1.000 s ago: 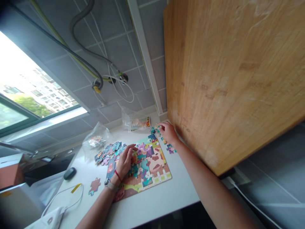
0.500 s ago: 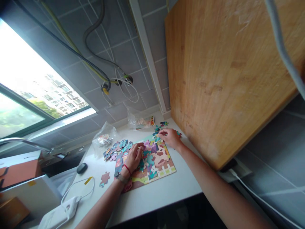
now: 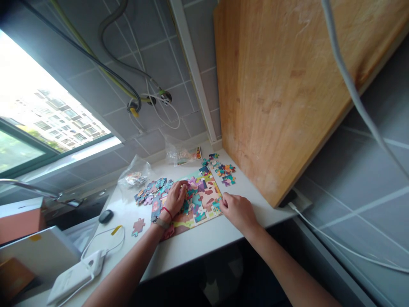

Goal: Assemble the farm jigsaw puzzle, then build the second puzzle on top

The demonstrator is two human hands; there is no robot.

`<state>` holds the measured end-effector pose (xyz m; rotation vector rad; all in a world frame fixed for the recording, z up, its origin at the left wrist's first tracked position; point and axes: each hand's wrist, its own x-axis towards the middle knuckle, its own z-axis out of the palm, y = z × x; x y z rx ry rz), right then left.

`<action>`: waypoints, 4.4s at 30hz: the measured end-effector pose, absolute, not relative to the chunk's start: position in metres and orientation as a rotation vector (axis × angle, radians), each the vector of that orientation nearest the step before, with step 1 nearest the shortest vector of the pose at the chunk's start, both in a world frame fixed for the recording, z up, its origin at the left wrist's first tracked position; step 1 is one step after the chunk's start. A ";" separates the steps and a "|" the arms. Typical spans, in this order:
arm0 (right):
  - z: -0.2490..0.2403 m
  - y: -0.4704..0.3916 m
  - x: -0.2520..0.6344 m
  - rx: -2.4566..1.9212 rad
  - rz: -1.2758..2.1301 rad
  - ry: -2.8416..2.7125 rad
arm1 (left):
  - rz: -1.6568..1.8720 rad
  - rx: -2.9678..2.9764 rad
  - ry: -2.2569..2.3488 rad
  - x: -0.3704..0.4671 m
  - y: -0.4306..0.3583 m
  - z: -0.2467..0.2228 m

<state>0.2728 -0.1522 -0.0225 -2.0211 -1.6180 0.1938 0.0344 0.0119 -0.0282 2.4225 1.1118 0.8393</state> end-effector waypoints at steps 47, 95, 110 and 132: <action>-0.033 -0.160 0.311 -1.361 0.479 -1.736 | 0.015 2.891 0.620 -0.001 -0.087 0.004; -0.023 -0.158 0.313 -1.366 0.641 -1.757 | 0.187 2.606 1.037 0.185 0.105 0.006; -0.022 -0.158 0.313 -1.356 0.617 -1.771 | 0.377 2.397 1.098 0.183 0.090 0.026; -0.023 -0.159 0.311 -1.423 0.496 -1.835 | 0.745 2.263 1.187 0.054 -0.090 0.000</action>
